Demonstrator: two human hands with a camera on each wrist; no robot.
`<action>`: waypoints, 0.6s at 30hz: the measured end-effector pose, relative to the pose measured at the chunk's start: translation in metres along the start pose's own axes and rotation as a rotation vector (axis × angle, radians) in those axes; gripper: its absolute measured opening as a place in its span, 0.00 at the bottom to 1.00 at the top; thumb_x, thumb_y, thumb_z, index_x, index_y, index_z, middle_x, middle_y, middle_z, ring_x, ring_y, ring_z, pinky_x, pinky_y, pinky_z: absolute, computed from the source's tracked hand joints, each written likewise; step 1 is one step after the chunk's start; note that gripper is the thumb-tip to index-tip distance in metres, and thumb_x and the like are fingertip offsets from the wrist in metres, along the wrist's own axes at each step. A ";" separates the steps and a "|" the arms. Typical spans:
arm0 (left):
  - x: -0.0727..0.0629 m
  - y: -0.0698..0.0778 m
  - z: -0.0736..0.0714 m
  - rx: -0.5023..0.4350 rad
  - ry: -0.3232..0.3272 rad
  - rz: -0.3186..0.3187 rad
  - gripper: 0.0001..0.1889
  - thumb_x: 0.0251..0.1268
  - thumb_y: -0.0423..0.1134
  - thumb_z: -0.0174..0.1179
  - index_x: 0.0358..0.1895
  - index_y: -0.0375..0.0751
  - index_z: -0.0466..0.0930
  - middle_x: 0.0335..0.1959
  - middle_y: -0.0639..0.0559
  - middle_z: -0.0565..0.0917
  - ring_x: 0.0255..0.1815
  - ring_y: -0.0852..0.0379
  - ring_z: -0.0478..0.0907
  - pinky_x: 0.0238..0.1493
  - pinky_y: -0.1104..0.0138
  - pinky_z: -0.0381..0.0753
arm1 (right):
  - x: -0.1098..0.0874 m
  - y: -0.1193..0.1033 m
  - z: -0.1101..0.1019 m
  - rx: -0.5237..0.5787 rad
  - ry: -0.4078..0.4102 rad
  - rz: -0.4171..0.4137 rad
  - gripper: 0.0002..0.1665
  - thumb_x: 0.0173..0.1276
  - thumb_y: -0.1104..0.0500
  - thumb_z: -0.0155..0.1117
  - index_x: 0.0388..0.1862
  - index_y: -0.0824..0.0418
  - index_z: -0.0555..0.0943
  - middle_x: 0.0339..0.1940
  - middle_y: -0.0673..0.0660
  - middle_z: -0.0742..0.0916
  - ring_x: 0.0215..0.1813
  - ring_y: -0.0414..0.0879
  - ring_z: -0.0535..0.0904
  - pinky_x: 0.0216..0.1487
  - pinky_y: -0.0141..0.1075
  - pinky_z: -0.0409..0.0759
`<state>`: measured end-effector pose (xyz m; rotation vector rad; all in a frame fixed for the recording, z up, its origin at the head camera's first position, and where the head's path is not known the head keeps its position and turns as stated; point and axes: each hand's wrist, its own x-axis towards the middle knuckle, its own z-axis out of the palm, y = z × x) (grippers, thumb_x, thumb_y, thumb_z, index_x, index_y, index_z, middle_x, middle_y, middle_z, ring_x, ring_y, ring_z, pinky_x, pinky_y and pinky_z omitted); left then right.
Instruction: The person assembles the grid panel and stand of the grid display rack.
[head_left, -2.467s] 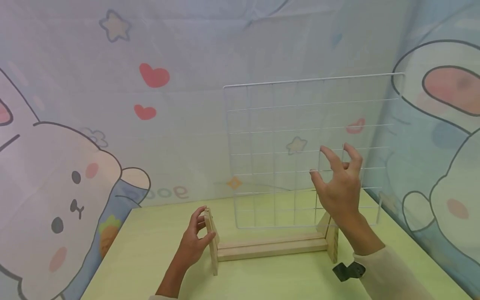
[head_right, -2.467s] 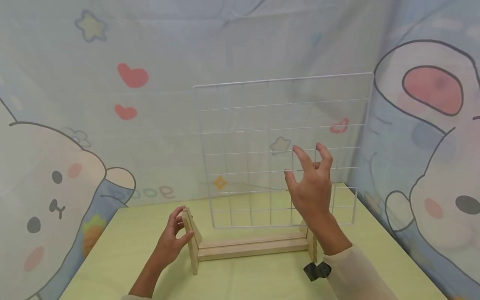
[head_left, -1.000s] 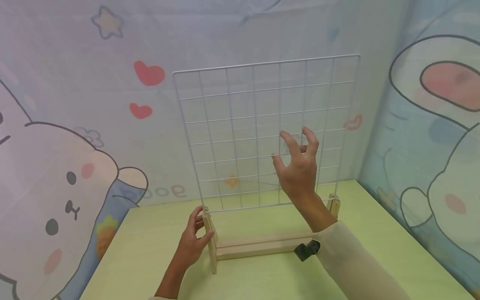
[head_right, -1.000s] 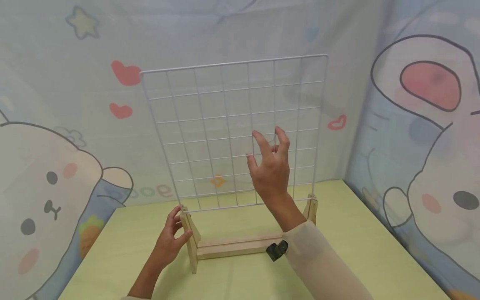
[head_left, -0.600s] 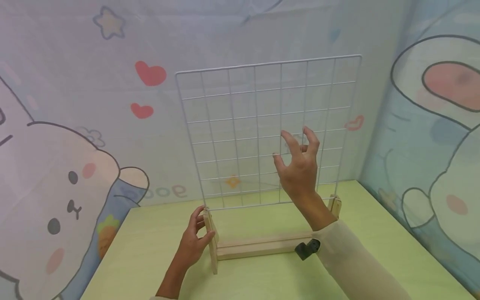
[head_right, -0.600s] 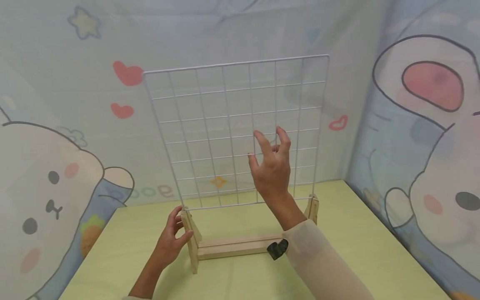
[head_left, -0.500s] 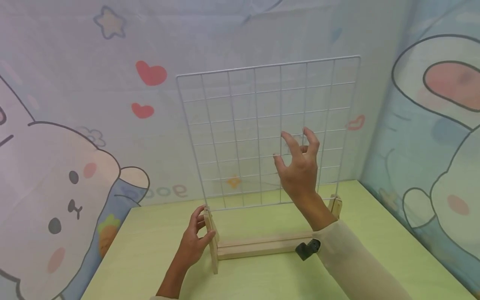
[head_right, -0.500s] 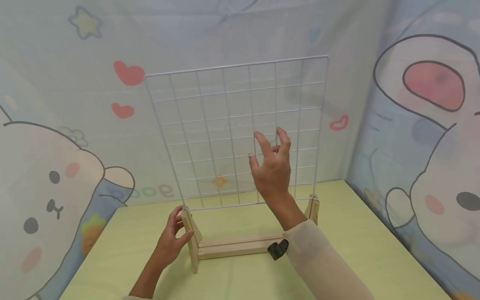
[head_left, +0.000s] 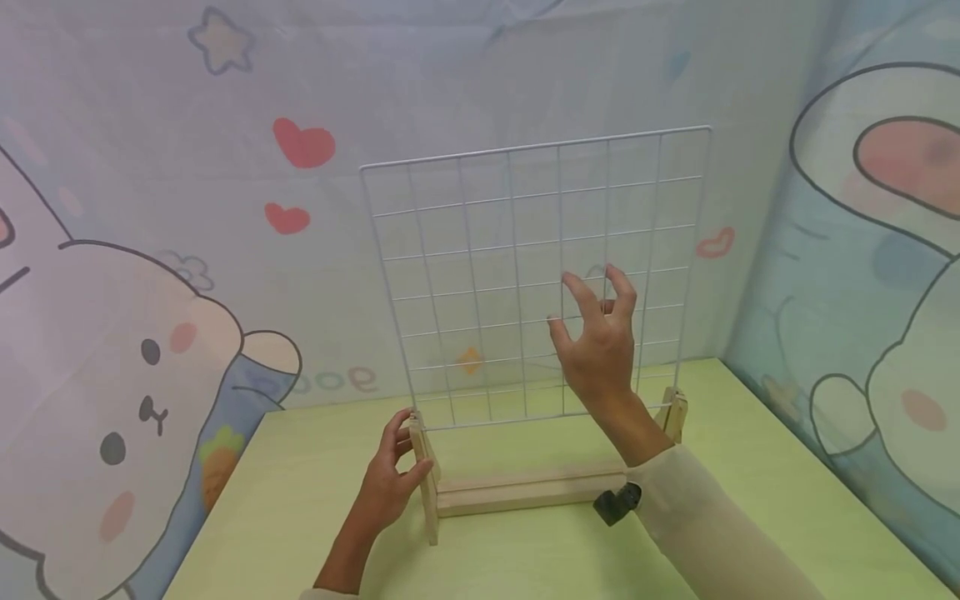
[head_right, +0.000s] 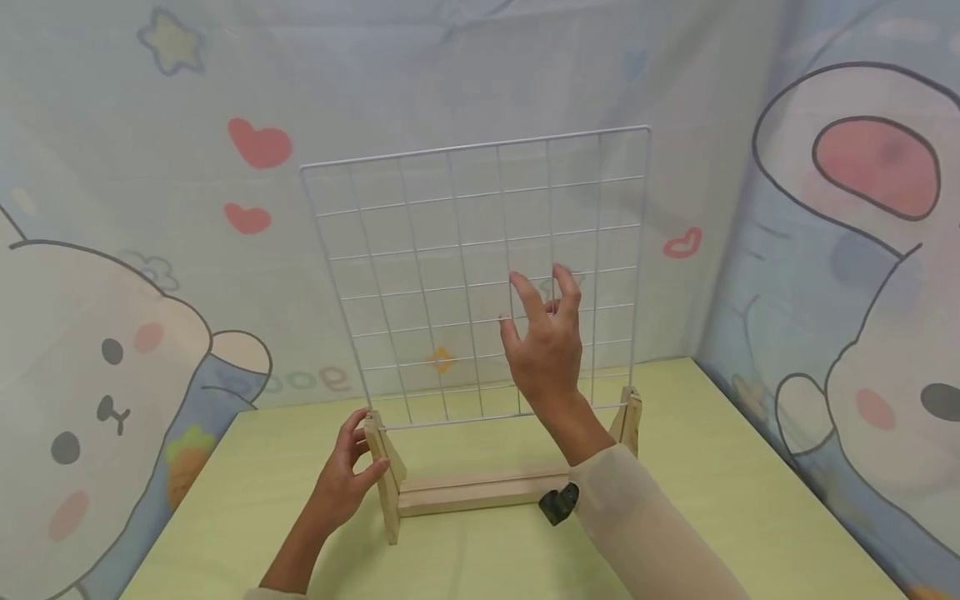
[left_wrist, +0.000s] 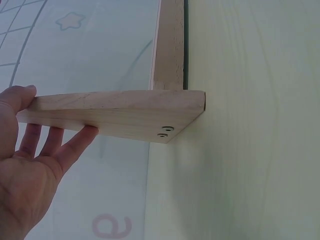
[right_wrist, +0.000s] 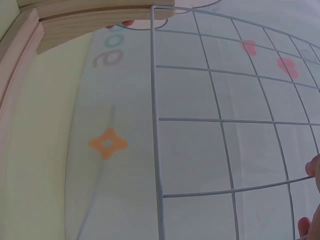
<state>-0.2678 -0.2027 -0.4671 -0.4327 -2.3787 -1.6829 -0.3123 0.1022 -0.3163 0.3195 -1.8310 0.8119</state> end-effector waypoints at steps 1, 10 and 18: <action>0.000 0.000 0.000 -0.001 0.000 0.001 0.41 0.69 0.30 0.62 0.78 0.58 0.53 0.67 0.37 0.71 0.71 0.34 0.70 0.51 0.56 0.86 | 0.000 0.000 0.000 -0.002 -0.002 -0.002 0.29 0.65 0.59 0.71 0.66 0.52 0.78 0.74 0.67 0.66 0.41 0.58 0.73 0.27 0.42 0.73; 0.004 -0.001 0.001 -0.012 -0.010 0.009 0.40 0.70 0.31 0.62 0.78 0.60 0.52 0.69 0.38 0.69 0.72 0.35 0.69 0.51 0.56 0.86 | 0.000 -0.001 -0.001 -0.010 0.001 -0.007 0.30 0.65 0.59 0.72 0.66 0.52 0.77 0.74 0.67 0.66 0.43 0.59 0.74 0.27 0.43 0.75; 0.001 0.003 -0.005 -0.002 -0.043 0.011 0.40 0.70 0.33 0.63 0.79 0.56 0.51 0.70 0.37 0.68 0.72 0.34 0.69 0.55 0.54 0.85 | -0.004 0.000 0.001 -0.011 0.023 -0.015 0.30 0.63 0.60 0.73 0.65 0.52 0.78 0.73 0.67 0.68 0.41 0.58 0.75 0.26 0.42 0.75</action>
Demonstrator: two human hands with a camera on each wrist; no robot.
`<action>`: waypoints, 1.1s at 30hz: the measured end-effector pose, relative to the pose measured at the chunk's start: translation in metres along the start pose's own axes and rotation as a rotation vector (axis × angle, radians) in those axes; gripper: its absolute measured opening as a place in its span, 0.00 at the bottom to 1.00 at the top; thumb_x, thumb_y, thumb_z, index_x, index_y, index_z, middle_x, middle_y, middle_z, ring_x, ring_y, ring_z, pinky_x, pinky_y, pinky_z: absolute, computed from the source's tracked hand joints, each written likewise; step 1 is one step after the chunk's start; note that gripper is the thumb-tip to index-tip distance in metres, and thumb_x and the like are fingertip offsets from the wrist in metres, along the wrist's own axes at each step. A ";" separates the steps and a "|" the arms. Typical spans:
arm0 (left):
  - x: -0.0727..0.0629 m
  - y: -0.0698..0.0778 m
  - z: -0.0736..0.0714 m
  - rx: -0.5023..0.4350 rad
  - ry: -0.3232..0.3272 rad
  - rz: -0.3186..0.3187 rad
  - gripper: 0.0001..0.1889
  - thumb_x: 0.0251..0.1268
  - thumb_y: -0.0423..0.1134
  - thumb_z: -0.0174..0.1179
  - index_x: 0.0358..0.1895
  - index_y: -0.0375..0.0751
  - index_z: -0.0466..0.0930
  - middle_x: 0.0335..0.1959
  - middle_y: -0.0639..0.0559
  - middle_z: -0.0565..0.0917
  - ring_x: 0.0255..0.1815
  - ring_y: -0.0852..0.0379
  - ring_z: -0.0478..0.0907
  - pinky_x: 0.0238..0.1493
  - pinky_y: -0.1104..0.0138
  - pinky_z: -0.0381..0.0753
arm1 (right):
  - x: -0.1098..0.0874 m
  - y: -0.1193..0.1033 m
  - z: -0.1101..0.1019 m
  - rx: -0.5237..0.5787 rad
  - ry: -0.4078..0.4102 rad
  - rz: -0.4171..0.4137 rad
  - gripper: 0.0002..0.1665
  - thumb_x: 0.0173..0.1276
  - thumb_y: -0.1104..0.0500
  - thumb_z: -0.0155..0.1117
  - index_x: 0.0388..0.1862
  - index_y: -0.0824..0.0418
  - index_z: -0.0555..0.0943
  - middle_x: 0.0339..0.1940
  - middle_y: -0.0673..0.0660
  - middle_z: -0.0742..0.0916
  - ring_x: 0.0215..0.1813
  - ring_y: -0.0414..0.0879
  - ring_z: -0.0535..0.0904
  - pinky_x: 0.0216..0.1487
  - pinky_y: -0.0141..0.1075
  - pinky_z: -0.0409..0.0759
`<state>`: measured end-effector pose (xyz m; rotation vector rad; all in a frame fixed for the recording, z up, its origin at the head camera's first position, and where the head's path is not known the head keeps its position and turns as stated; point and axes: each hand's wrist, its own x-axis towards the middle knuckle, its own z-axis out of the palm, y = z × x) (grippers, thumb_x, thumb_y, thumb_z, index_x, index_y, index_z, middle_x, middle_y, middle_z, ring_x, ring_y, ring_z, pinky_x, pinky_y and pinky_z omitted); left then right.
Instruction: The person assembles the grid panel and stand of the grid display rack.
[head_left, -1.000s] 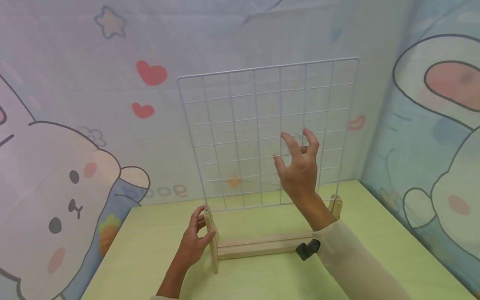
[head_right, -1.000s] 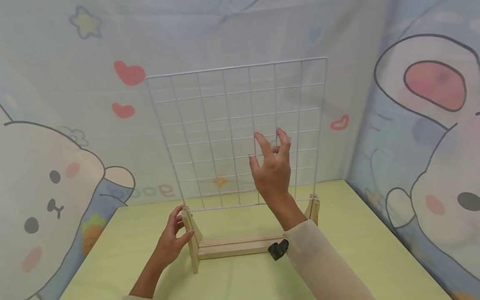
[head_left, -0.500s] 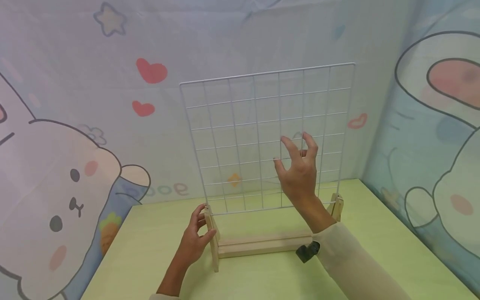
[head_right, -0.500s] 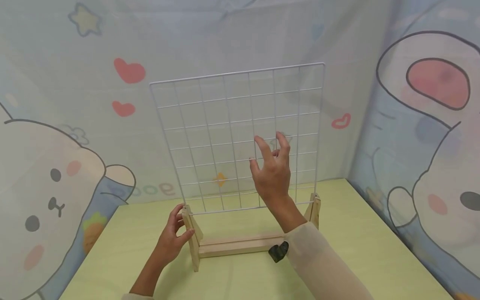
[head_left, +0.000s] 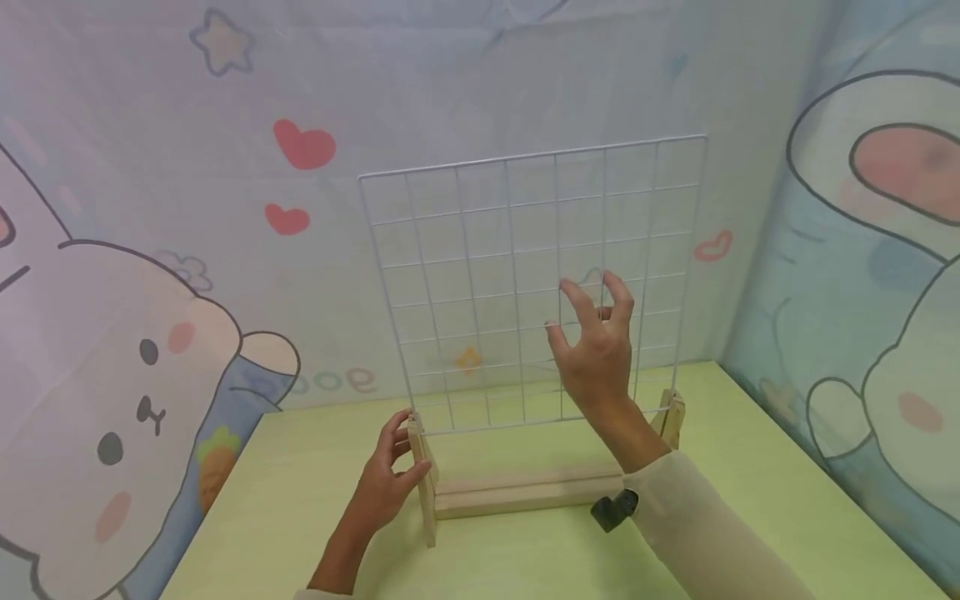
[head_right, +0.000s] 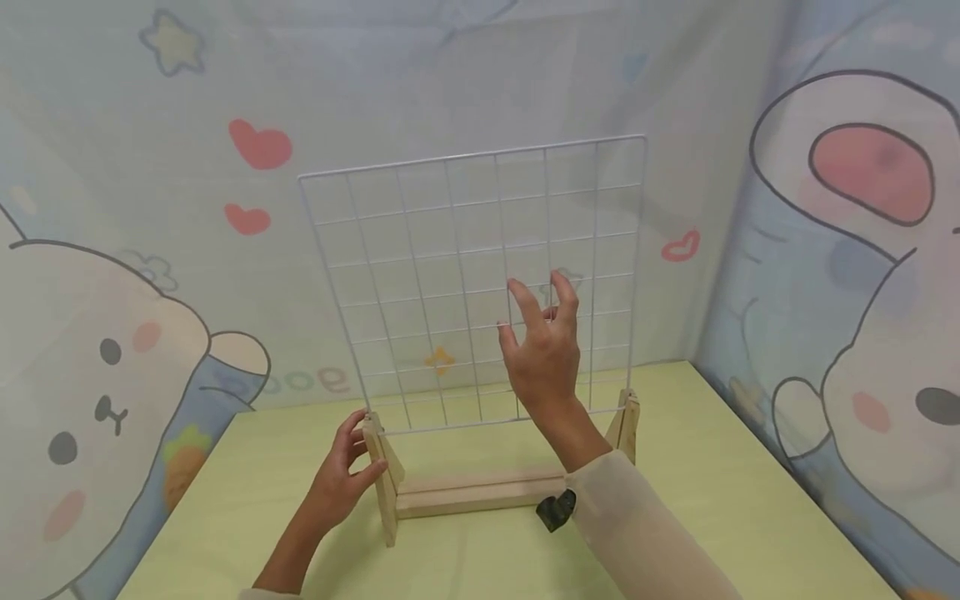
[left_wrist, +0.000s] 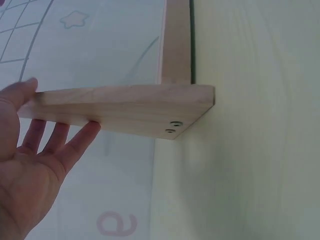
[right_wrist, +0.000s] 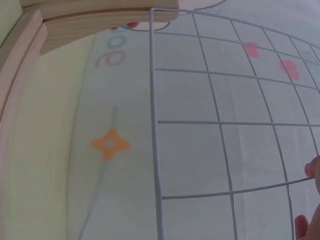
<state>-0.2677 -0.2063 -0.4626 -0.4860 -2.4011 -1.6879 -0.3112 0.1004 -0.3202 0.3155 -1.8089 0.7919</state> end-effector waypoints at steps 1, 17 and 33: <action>0.000 0.001 -0.002 0.010 -0.006 0.004 0.40 0.71 0.34 0.63 0.79 0.55 0.51 0.70 0.37 0.68 0.72 0.34 0.69 0.58 0.52 0.83 | -0.001 0.000 0.000 0.000 0.000 0.000 0.30 0.63 0.60 0.73 0.65 0.52 0.78 0.73 0.67 0.68 0.41 0.58 0.75 0.26 0.42 0.75; 0.051 0.098 -0.034 0.138 0.151 0.195 0.32 0.77 0.37 0.55 0.80 0.49 0.56 0.68 0.40 0.73 0.70 0.41 0.73 0.69 0.47 0.73 | -0.005 0.006 -0.001 0.004 -0.003 0.005 0.30 0.63 0.60 0.74 0.64 0.53 0.78 0.73 0.68 0.67 0.42 0.58 0.76 0.27 0.43 0.77; 0.068 0.125 -0.029 0.181 0.289 0.214 0.26 0.76 0.37 0.56 0.73 0.60 0.67 0.44 0.43 0.82 0.40 0.48 0.83 0.35 0.68 0.88 | -0.015 0.010 0.001 -0.008 -0.007 0.013 0.31 0.62 0.60 0.74 0.64 0.52 0.78 0.72 0.68 0.68 0.41 0.57 0.76 0.26 0.44 0.78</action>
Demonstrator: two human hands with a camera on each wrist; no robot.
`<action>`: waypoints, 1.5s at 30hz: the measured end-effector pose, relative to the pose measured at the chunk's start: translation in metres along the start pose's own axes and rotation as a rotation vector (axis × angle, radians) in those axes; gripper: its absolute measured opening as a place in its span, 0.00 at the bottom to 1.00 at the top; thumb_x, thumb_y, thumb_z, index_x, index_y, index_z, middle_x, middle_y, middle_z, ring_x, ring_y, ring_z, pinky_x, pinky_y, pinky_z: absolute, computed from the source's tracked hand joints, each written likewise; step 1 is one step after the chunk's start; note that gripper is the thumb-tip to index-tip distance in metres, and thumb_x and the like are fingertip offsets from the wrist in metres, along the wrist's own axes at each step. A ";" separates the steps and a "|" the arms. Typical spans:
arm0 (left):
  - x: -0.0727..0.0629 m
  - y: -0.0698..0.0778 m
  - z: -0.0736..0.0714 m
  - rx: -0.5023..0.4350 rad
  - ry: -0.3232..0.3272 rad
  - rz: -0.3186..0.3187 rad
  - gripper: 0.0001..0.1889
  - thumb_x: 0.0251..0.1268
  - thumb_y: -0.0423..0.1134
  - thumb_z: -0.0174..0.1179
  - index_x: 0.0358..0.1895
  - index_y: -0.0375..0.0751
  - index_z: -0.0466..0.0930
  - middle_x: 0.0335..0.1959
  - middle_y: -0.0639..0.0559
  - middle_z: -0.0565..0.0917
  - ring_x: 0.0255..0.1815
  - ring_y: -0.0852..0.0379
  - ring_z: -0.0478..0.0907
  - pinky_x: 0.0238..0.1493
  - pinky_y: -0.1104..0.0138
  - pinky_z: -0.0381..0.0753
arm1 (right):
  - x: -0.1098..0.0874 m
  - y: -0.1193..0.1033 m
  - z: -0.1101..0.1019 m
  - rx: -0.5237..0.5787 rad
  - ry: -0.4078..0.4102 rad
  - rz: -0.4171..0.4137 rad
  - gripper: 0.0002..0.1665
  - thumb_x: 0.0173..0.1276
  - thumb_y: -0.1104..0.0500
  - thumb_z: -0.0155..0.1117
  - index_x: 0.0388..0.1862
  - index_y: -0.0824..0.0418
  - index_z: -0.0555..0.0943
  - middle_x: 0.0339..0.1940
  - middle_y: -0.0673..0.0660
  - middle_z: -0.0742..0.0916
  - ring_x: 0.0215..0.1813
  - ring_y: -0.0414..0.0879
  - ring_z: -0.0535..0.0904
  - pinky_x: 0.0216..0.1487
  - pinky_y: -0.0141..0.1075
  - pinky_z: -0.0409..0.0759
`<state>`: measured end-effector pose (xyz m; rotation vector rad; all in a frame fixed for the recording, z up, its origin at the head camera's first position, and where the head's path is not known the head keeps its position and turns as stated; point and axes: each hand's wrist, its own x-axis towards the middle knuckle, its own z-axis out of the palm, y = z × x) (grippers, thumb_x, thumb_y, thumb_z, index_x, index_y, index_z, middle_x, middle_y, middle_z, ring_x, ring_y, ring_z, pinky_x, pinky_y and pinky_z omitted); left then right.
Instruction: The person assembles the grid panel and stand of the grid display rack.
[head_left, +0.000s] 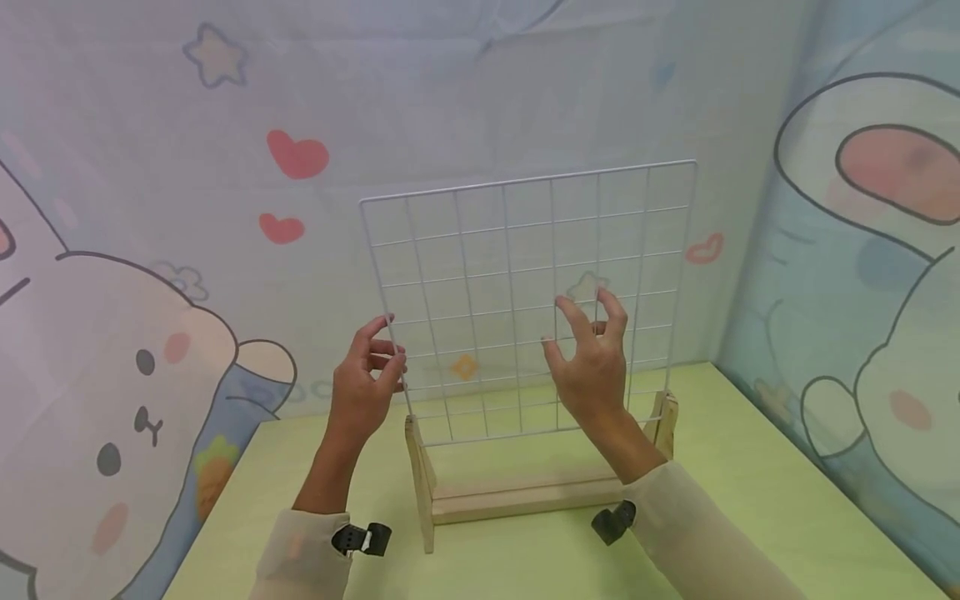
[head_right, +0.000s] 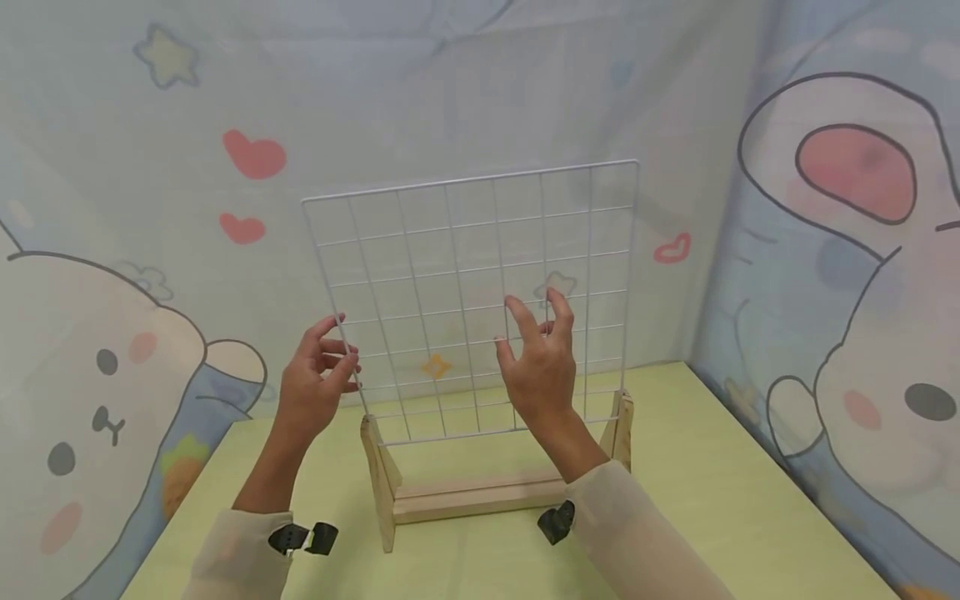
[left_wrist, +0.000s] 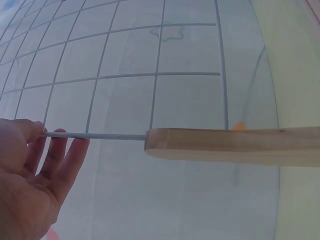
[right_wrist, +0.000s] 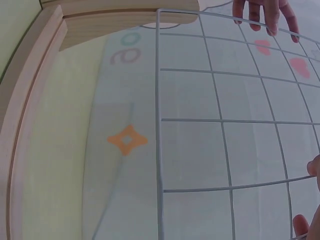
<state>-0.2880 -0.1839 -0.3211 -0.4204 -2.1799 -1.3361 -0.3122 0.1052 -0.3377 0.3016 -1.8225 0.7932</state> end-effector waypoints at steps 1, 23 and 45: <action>0.000 0.000 0.000 0.003 0.007 0.003 0.26 0.76 0.37 0.56 0.73 0.59 0.68 0.44 0.43 0.82 0.40 0.48 0.83 0.34 0.68 0.88 | 0.000 0.000 0.000 -0.003 -0.002 -0.004 0.31 0.62 0.59 0.75 0.65 0.52 0.78 0.72 0.68 0.68 0.41 0.57 0.76 0.26 0.44 0.78; 0.003 0.004 0.003 0.011 0.035 -0.019 0.27 0.73 0.34 0.57 0.72 0.57 0.67 0.43 0.45 0.80 0.37 0.58 0.83 0.32 0.68 0.88 | 0.011 0.025 -0.036 0.027 0.046 -0.036 0.37 0.62 0.60 0.73 0.70 0.54 0.74 0.70 0.67 0.70 0.45 0.57 0.81 0.33 0.47 0.84; 0.004 0.004 -0.002 0.030 0.033 -0.027 0.27 0.75 0.36 0.56 0.73 0.59 0.66 0.44 0.45 0.80 0.38 0.57 0.83 0.34 0.65 0.89 | 0.037 0.083 -0.091 0.148 -0.248 0.271 0.50 0.65 0.65 0.66 0.83 0.49 0.57 0.45 0.58 0.79 0.43 0.37 0.76 0.39 0.14 0.73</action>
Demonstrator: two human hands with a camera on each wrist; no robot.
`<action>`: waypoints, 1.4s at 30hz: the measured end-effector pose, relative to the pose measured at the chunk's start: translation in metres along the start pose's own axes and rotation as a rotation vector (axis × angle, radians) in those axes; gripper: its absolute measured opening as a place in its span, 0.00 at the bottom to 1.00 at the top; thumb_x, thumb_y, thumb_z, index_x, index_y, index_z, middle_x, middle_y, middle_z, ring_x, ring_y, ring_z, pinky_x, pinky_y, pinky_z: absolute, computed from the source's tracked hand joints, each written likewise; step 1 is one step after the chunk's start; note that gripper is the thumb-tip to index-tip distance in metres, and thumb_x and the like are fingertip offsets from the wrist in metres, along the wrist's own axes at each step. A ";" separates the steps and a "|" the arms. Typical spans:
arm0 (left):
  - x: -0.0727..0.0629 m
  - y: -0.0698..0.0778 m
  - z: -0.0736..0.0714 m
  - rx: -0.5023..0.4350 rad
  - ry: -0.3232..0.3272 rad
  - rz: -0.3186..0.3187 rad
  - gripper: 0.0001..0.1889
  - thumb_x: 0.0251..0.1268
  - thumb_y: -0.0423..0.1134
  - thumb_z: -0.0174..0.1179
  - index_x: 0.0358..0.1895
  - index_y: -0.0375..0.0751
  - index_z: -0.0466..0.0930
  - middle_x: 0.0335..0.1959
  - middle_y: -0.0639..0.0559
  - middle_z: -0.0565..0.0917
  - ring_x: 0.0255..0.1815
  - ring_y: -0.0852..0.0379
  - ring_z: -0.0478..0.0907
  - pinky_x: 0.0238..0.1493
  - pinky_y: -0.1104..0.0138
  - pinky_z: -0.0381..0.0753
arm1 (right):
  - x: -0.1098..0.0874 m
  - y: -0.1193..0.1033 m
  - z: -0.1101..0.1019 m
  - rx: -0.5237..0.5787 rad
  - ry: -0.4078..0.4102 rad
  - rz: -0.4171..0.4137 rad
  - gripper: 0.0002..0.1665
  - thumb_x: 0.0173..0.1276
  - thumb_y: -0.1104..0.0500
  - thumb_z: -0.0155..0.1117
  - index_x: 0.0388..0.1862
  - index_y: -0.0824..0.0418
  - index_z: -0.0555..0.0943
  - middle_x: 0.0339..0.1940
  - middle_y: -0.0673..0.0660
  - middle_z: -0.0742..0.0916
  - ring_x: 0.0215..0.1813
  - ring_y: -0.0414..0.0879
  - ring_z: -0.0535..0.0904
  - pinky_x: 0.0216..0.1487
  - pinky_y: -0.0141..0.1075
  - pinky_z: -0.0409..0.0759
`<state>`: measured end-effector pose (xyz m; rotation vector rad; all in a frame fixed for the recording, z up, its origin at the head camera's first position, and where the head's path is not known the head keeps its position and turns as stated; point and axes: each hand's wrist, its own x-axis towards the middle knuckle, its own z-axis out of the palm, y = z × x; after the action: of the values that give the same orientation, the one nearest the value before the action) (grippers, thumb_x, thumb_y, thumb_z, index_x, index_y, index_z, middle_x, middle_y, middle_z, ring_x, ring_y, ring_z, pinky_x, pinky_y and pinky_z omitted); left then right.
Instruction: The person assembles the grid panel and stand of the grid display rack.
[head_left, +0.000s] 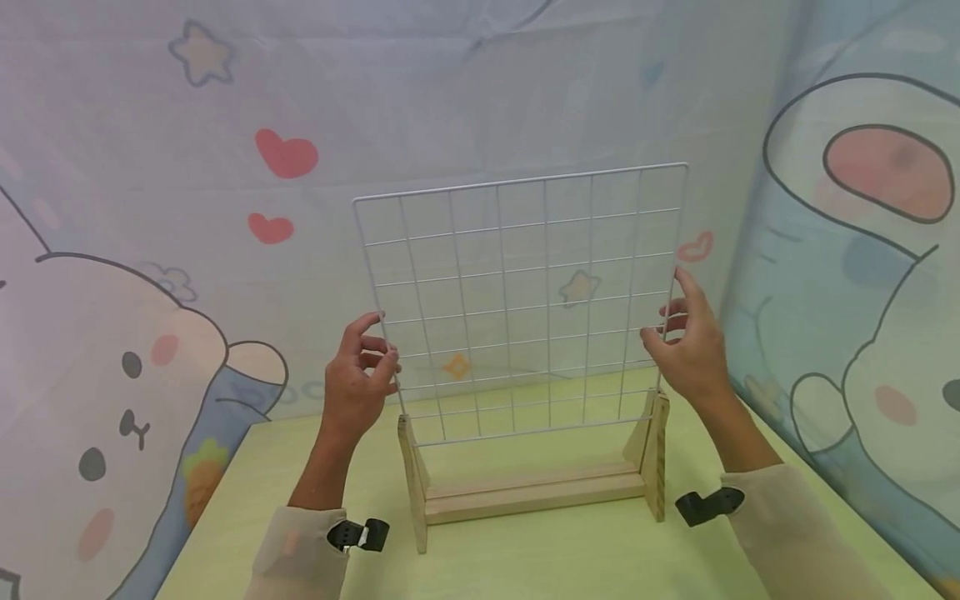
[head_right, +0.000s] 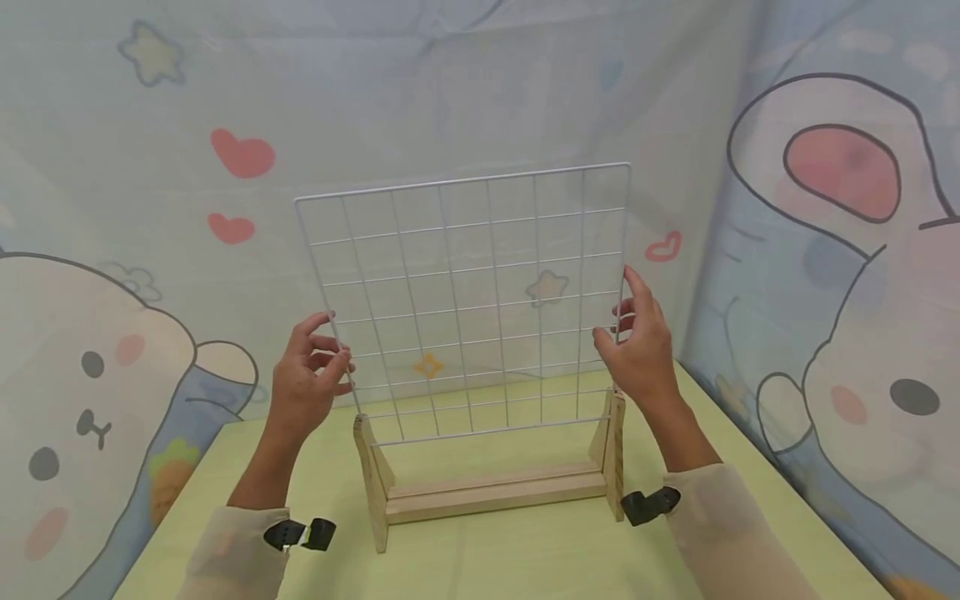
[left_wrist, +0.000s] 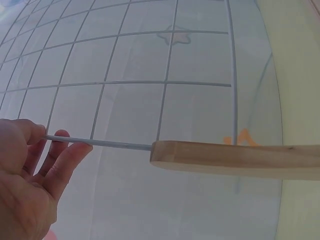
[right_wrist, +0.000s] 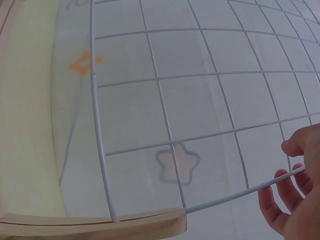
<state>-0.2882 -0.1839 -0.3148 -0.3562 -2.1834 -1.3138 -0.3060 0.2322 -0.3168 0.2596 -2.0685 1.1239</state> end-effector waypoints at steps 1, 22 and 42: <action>0.000 0.000 0.000 -0.001 -0.002 -0.001 0.27 0.75 0.36 0.56 0.73 0.59 0.66 0.44 0.45 0.80 0.38 0.56 0.83 0.34 0.65 0.89 | 0.000 0.002 -0.001 -0.003 -0.011 -0.004 0.49 0.65 0.66 0.65 0.82 0.49 0.57 0.43 0.56 0.79 0.42 0.34 0.75 0.39 0.14 0.73; -0.001 -0.007 -0.005 -0.017 -0.052 0.014 0.28 0.76 0.36 0.56 0.74 0.60 0.64 0.45 0.43 0.79 0.41 0.52 0.84 0.36 0.64 0.89 | 0.007 0.014 -0.012 0.019 -0.123 -0.105 0.49 0.66 0.71 0.63 0.82 0.52 0.56 0.42 0.58 0.79 0.40 0.26 0.73 0.38 0.15 0.73; -0.002 -0.011 0.000 -0.027 -0.068 0.026 0.29 0.75 0.35 0.57 0.74 0.60 0.64 0.44 0.42 0.79 0.41 0.47 0.85 0.36 0.63 0.89 | 0.007 0.024 -0.013 -0.005 -0.102 -0.116 0.48 0.68 0.70 0.59 0.83 0.49 0.56 0.39 0.56 0.79 0.38 0.26 0.73 0.36 0.15 0.72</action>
<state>-0.2916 -0.1893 -0.3239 -0.4440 -2.2118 -1.3360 -0.3157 0.2581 -0.3231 0.4368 -2.1155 1.0543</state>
